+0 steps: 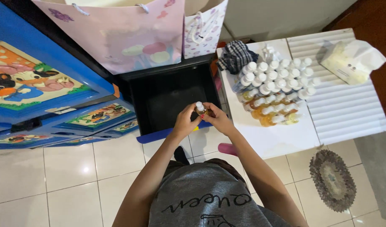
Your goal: Applying labels to small dropper bottles and organizing them on a table surface.
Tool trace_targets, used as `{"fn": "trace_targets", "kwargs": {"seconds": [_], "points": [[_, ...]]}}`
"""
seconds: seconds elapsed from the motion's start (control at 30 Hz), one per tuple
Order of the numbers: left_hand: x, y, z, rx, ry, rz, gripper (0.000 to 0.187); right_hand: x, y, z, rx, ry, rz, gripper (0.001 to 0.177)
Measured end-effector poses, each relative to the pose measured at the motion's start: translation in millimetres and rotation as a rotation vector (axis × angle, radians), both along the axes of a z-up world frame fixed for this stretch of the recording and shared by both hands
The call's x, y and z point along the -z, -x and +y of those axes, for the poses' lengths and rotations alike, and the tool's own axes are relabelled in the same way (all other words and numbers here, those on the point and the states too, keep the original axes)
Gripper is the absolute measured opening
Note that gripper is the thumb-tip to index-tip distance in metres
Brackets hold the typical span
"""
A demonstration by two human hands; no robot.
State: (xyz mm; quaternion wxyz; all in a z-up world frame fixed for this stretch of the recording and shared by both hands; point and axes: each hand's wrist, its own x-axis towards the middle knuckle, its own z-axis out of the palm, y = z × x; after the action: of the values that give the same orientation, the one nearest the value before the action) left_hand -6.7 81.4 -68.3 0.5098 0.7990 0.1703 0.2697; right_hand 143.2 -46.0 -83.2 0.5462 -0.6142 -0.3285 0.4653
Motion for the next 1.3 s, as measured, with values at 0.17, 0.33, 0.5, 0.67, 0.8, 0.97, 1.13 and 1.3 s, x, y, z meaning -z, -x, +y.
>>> {"fn": "trace_targets", "kwargs": {"seconds": [0.17,0.33,0.5,0.67,0.8,0.97,1.13,1.3], "points": [[-14,-9,-24,-0.012,-0.054,-0.041,0.050,-9,-6,-26,0.023,-0.064,-0.032,0.052],[-27,-20,-47,0.005,-0.093,-0.063,0.050,-23,-10,-53,0.064,-0.120,-0.022,0.054],[-33,-30,-75,0.020,-0.097,-0.056,0.051,-48,-12,-84,0.085,-0.149,-0.059,0.054],[-48,-40,-106,0.037,-0.069,-0.064,0.049,-48,-20,-116,0.117,-0.178,-0.100,0.050],[-51,-49,-130,0.075,-0.043,-0.093,0.047,-43,-26,-142,0.169,-0.170,-0.130,0.050],[-38,-63,-156,0.100,-0.022,-0.038,0.048,-51,-28,-174,0.240,-0.095,-0.287,0.050],[-37,-73,-184,0.129,-0.041,-0.032,0.048,-55,-33,-206,0.295,-0.026,-0.459,0.054],[-22,-84,-209,0.147,-0.090,-0.016,0.048,-48,-39,-233,0.357,0.018,-0.563,0.052]]}}
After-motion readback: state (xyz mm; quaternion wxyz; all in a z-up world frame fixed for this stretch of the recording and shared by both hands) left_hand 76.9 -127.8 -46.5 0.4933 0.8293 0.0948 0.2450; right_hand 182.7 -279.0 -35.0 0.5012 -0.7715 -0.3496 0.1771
